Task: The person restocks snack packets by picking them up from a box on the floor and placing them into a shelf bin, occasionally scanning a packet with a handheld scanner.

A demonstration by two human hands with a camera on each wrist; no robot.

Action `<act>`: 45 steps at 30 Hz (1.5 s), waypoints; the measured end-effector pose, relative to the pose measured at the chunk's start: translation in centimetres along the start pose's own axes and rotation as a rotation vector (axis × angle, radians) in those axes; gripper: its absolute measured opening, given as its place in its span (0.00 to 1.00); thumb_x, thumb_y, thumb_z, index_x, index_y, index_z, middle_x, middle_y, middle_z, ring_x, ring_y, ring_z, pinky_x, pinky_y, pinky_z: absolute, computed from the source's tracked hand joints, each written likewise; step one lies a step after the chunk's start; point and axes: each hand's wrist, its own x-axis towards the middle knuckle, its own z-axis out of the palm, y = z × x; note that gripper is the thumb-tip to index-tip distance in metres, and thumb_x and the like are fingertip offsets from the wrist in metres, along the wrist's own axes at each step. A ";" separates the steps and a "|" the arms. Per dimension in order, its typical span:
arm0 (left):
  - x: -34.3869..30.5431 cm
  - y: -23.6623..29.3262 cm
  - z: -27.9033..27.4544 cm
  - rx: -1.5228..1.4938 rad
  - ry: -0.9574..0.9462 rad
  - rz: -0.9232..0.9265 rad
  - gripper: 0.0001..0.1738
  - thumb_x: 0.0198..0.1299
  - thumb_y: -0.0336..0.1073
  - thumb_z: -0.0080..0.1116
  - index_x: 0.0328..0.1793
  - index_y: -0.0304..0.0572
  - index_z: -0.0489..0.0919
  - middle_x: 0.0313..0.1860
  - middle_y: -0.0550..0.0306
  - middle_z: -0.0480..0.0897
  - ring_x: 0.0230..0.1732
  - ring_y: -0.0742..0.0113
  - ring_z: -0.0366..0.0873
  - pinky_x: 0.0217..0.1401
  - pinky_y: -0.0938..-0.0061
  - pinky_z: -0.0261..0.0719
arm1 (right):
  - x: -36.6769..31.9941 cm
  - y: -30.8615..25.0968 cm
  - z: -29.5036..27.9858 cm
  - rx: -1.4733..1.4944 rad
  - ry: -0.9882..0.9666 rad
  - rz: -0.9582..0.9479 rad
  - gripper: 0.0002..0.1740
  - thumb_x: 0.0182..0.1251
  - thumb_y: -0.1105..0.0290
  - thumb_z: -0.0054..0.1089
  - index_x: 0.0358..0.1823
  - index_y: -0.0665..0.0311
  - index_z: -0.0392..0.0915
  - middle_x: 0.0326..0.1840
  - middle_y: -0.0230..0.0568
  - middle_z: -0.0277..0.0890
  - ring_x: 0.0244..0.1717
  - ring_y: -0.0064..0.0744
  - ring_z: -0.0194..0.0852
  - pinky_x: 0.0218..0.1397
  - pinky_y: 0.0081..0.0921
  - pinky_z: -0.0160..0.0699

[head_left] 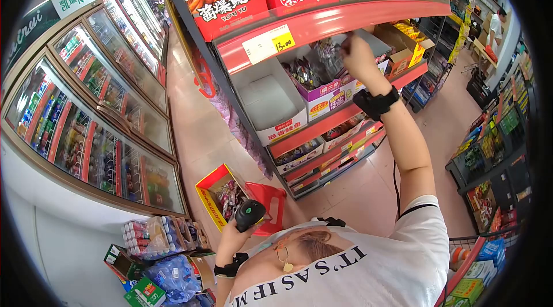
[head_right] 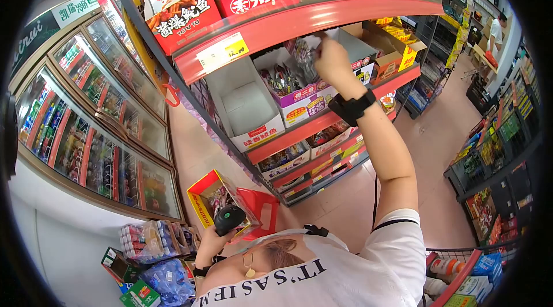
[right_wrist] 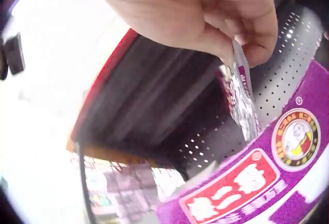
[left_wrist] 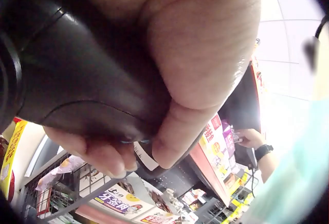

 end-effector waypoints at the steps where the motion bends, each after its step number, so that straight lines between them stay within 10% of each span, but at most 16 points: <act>1: 0.0 0.4 0.0 0.004 -0.007 0.006 0.15 0.49 0.36 0.69 0.42 0.37 0.82 0.24 0.62 0.80 0.24 0.77 0.74 0.29 0.78 0.72 | -0.3 1.1 -0.3 -0.002 0.001 0.003 0.24 0.52 0.80 0.53 0.55 0.68 0.71 0.32 0.48 0.79 0.34 0.44 0.79 0.38 0.33 0.75; 4: 0.5 0.5 0.0 0.020 -0.026 0.034 0.16 0.49 0.35 0.69 0.43 0.36 0.82 0.27 0.61 0.81 0.27 0.76 0.75 0.32 0.77 0.74 | -1.8 2.9 -2.3 0.941 -0.071 0.256 0.22 0.62 0.81 0.51 0.60 0.76 0.67 0.31 0.26 0.68 0.29 0.12 0.63 0.32 0.10 0.62; 10: 1.5 1.1 0.1 0.044 -0.063 0.081 0.16 0.48 0.35 0.69 0.42 0.36 0.82 0.25 0.60 0.81 0.26 0.75 0.75 0.33 0.76 0.74 | -7.1 3.8 -5.3 1.590 -0.191 0.602 0.19 0.66 0.82 0.46 0.58 0.73 0.64 0.49 0.45 0.75 0.50 0.35 0.77 0.54 0.29 0.78; 15: 1.9 2.6 0.1 0.054 -0.110 0.102 0.15 0.48 0.35 0.70 0.40 0.36 0.82 0.20 0.61 0.78 0.21 0.76 0.74 0.27 0.76 0.72 | -11.1 3.9 -4.4 1.571 -0.189 0.532 0.15 0.64 0.82 0.48 0.52 0.68 0.64 0.43 0.42 0.76 0.43 0.31 0.80 0.50 0.27 0.81; 21: 1.3 6.1 -0.6 -0.091 -0.162 0.218 0.17 0.49 0.28 0.66 0.48 0.36 0.80 0.39 0.56 0.84 0.41 0.73 0.79 0.47 0.75 0.75 | -18.2 -1.1 -2.4 1.410 -0.251 0.564 0.17 0.59 0.84 0.54 0.50 0.74 0.67 0.39 0.45 0.79 0.33 0.32 0.83 0.34 0.25 0.87; 30: 0.4 7.0 -2.0 -0.075 -0.150 0.280 0.19 0.47 0.28 0.68 0.49 0.35 0.80 0.39 0.55 0.84 0.41 0.72 0.79 0.48 0.74 0.75 | -25.3 -5.9 3.7 1.333 -0.659 0.602 0.24 0.60 0.87 0.49 0.59 0.67 0.61 0.52 0.39 0.75 0.48 0.27 0.78 0.38 0.22 0.84; 45: -1.6 5.3 -4.3 -0.036 -0.099 0.150 0.21 0.47 0.31 0.69 0.49 0.35 0.79 0.38 0.50 0.83 0.39 0.71 0.78 0.46 0.73 0.75 | -28.5 -11.0 11.3 1.244 -0.723 0.598 0.22 0.57 0.85 0.52 0.55 0.71 0.65 0.45 0.41 0.75 0.40 0.26 0.80 0.38 0.21 0.84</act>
